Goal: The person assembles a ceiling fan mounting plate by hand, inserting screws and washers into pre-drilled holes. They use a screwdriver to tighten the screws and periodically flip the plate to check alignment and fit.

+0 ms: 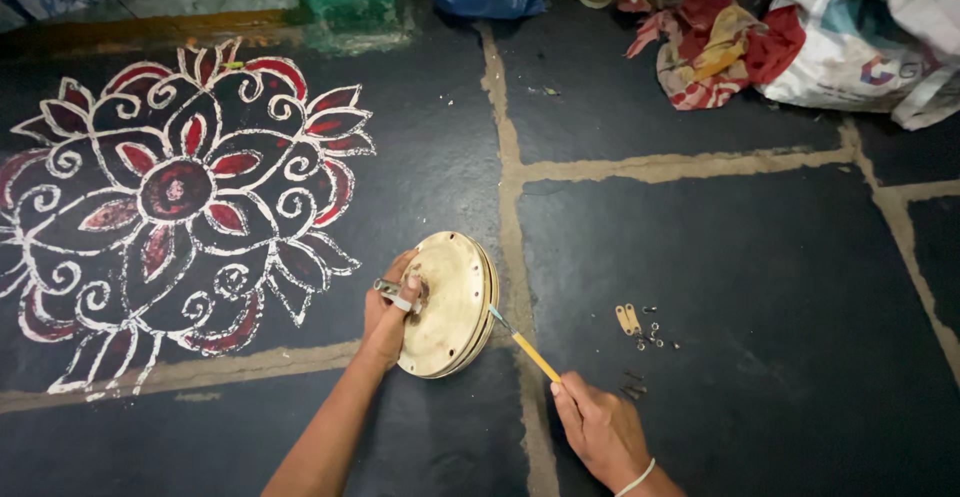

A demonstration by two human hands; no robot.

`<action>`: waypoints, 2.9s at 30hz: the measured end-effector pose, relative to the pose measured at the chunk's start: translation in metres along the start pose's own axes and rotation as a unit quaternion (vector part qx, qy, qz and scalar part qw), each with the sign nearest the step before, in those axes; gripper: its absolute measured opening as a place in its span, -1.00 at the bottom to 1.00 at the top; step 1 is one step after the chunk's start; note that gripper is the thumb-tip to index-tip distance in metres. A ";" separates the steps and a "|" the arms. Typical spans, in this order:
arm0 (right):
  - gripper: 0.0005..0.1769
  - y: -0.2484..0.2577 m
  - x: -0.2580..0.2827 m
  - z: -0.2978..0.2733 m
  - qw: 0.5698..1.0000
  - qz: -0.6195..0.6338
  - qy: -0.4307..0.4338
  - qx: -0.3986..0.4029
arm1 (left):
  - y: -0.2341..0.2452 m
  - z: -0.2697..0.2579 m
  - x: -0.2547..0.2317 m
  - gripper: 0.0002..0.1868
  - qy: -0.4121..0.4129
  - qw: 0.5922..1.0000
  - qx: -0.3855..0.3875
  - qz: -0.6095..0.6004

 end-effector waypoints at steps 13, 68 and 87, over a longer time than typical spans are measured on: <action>-0.79 0.008 0.017 0.009 1.000 0.000 0.026 0.000 | 0.010 0.000 0.030 -0.25 0.077 0.994 -0.016 -0.072; -0.47 0.041 0.068 0.018 0.996 -0.053 0.046 -0.049 | -0.082 -0.071 0.004 0.33 -0.011 0.879 0.217 0.424; -0.65 0.001 -0.028 0.039 0.953 0.300 -0.025 0.021 | -0.086 -0.100 -0.002 -0.46 0.281 0.959 0.035 -0.007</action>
Point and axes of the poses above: each hand's wrist, its own z-axis towards the middle knuckle, its own y-axis out of the back of the hand, x = y × z, the point moved 9 cm from there along z, towards the middle knuckle, and after that the axes turned 2 degrees about x, right-handed, at the moved point
